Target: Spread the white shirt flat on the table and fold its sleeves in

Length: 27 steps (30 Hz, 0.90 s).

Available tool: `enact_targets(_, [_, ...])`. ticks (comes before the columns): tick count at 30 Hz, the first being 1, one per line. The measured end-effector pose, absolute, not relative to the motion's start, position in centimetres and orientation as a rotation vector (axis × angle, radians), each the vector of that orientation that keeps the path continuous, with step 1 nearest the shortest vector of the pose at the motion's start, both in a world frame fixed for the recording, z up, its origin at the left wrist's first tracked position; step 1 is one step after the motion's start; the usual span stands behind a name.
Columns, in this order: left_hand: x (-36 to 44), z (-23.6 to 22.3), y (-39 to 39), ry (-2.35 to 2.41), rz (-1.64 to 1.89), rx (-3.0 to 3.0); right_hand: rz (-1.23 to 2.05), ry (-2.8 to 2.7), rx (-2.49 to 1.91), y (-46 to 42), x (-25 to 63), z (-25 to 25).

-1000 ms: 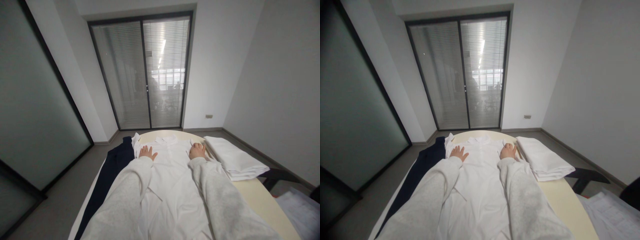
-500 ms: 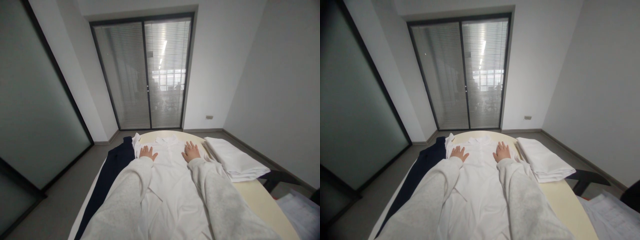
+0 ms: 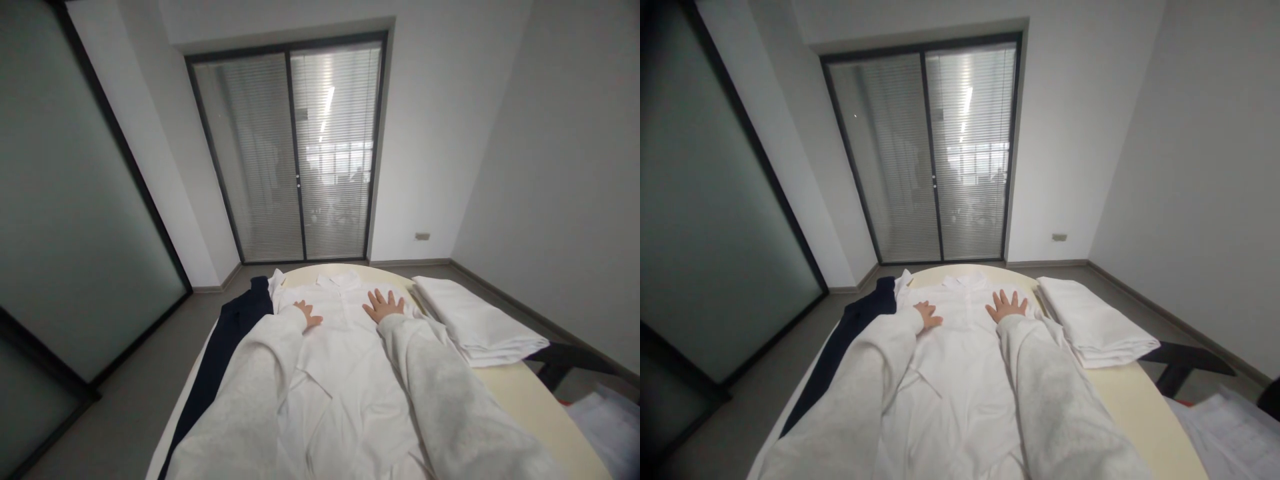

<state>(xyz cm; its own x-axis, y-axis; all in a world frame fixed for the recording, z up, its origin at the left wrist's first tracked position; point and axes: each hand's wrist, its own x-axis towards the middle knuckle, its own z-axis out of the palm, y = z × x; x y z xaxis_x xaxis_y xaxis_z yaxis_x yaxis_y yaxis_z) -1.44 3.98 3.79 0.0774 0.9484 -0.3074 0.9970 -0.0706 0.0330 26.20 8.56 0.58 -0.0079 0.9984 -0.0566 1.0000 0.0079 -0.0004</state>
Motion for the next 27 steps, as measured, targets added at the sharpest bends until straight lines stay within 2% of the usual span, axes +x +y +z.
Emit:
enact_targets(2, [-0.9, 3.6, 3.6, 1.95, -0.363, 2.078, -0.078, 2.188, 2.181, 8.9, 26.2, 0.8])
enact_targets(8, [-0.3, 1.9, 2.7, 2.048, -0.225, 2.1, 0.099, 2.158, 2.222, 8.2, 25.0, 1.9])
enact_targets(13, [-1.3, 1.6, 3.3, 1.98, -0.223, 2.121, -0.29, 2.29, 1.912, 5.2, 23.1, 2.1])
enact_targets(18, [-1.6, 1.1, 3.8, 1.997, -0.193, 2.16, -0.231, 2.336, 1.853, 2.3, 22.1, 1.6])
enact_targets(27, [-3.8, 4.5, 3.2, 1.962, -0.221, 2.187, -0.246, 2.287, 1.882, 4.1, 22.1, 2.5])
